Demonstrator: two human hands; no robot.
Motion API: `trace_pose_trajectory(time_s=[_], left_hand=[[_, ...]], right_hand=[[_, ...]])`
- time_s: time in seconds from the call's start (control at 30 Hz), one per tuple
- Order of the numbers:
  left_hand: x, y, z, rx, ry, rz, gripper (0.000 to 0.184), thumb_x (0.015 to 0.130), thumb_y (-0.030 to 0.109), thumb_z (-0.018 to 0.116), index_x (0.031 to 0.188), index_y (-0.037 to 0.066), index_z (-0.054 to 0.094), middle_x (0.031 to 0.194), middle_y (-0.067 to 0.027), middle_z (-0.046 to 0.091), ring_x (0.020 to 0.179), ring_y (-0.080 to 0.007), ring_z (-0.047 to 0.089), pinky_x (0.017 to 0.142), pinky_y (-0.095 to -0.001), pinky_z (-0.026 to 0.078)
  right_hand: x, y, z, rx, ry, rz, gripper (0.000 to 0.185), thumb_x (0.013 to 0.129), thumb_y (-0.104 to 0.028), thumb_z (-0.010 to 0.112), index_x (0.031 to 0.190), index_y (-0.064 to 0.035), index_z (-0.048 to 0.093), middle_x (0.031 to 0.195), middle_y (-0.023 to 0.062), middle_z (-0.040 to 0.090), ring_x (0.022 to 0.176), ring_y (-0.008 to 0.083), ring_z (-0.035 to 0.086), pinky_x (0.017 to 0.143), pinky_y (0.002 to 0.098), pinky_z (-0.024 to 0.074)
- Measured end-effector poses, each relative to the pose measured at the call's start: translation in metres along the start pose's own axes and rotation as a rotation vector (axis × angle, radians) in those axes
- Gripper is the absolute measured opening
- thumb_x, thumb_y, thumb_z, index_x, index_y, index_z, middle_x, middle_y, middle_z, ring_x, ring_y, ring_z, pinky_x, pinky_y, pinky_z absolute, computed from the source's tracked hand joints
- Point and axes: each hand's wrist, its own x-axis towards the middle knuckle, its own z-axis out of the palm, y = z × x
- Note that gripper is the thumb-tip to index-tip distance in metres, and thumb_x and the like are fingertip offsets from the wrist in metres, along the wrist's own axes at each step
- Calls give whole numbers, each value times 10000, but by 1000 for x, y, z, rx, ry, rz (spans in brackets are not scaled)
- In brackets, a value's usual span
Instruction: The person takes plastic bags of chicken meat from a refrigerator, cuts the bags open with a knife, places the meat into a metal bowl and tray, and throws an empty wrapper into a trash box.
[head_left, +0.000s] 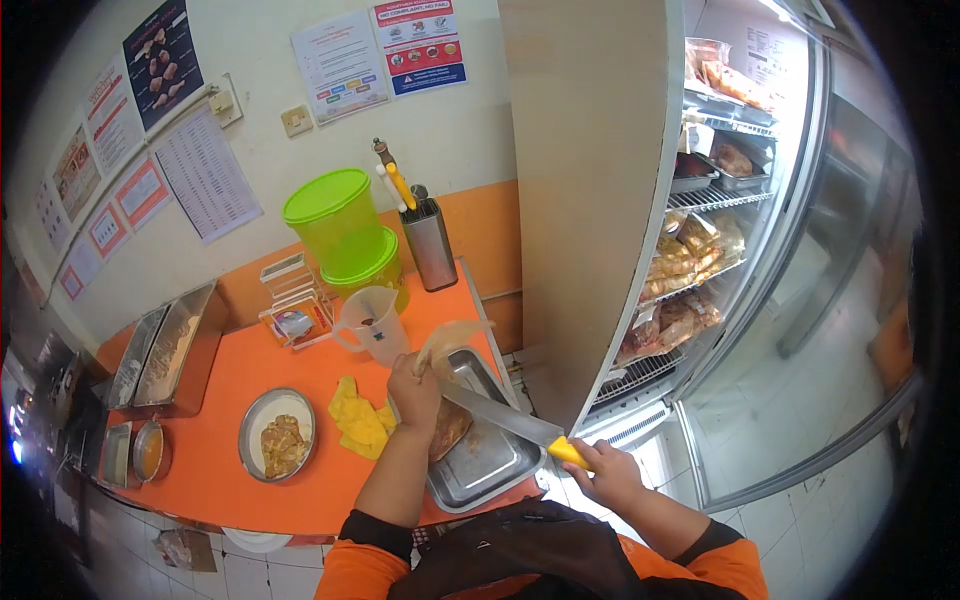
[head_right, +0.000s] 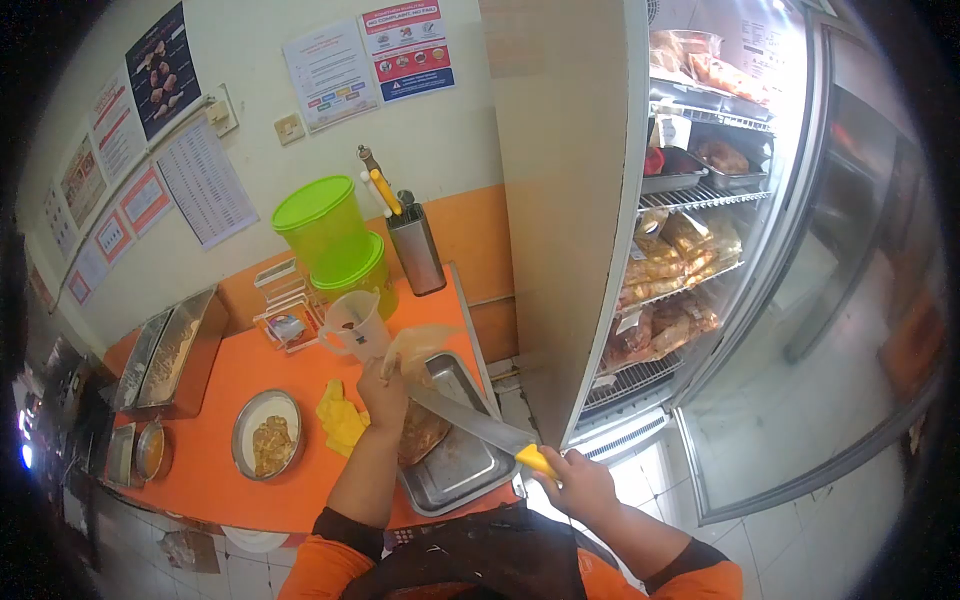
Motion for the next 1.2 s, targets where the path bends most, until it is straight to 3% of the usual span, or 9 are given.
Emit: trace_pose_trajectory(time_s=[0.13,0.33,0.53,0.63,0.73,0.83,0.87,0.97,1.2], left_hand=[[-5,7,-8,70,144,71,119,721,5,561,822,10,623,688,-136,534,646,-289,560,591,-373,436],[-7,12,-27,113,142,-49,149,708,-17,544,832,9,622,694,-123,535,645,-283,553,590,-360,433],[-6,-30,-30,66,201,-34,141,754,23,554,871,13,631,742,-147,572,688,-301,557,624,-350,438],[-20,-2,-23,153,247,145,96,777,51,565,820,-25,607,724,-162,572,672,-287,579,606,-354,445],[-26,-2,-21,117,306,62,120,815,74,564,854,-33,603,736,-121,595,658,-233,579,599,-334,450],[-11,-38,-37,-194,311,-280,153,847,84,543,847,-58,600,708,-137,589,664,-240,570,611,-327,447],[-9,-6,-49,-215,290,-377,199,876,126,544,871,-63,606,746,-113,616,708,-177,571,648,-292,449],[-9,-10,-52,-265,305,-296,189,874,111,546,901,-63,614,836,-96,635,761,-148,573,688,-276,449],[0,-16,-59,-556,316,-496,216,870,110,558,995,-63,593,930,-88,628,810,-160,578,748,-269,448]], right_hand=[[6,-15,5,3,-59,11,429,834,-442,515,1172,-178,524,739,137,553,606,309,577,540,412,463],[23,-36,6,-36,-55,-35,420,831,-456,504,1153,-190,533,739,132,534,598,302,590,521,404,475],[49,-56,10,-30,-70,-103,427,840,-440,492,1174,-176,515,778,150,559,651,312,603,549,412,488],[72,-74,18,-7,-82,-115,435,841,-441,487,1183,-172,505,817,164,571,686,319,608,564,413,492],[93,-89,28,-11,-57,-148,441,841,-449,479,1188,-179,503,860,174,574,698,326,607,586,418,494],[90,-69,22,-19,-54,-186,435,842,-450,477,1188,-189,504,859,160,569,691,320,607,579,412,494],[87,-54,21,-37,-48,-172,435,835,-453,486,1181,-191,509,849,153,565,681,318,604,573,411,493],[63,-2,12,-110,-41,-116,437,814,-451,525,1159,-182,525,800,139,552,657,310,596,569,413,485],[63,58,45,-39,101,121,421,827,-415,525,1162,-161,523,789,158,557,676,338,595,589,433,476]])
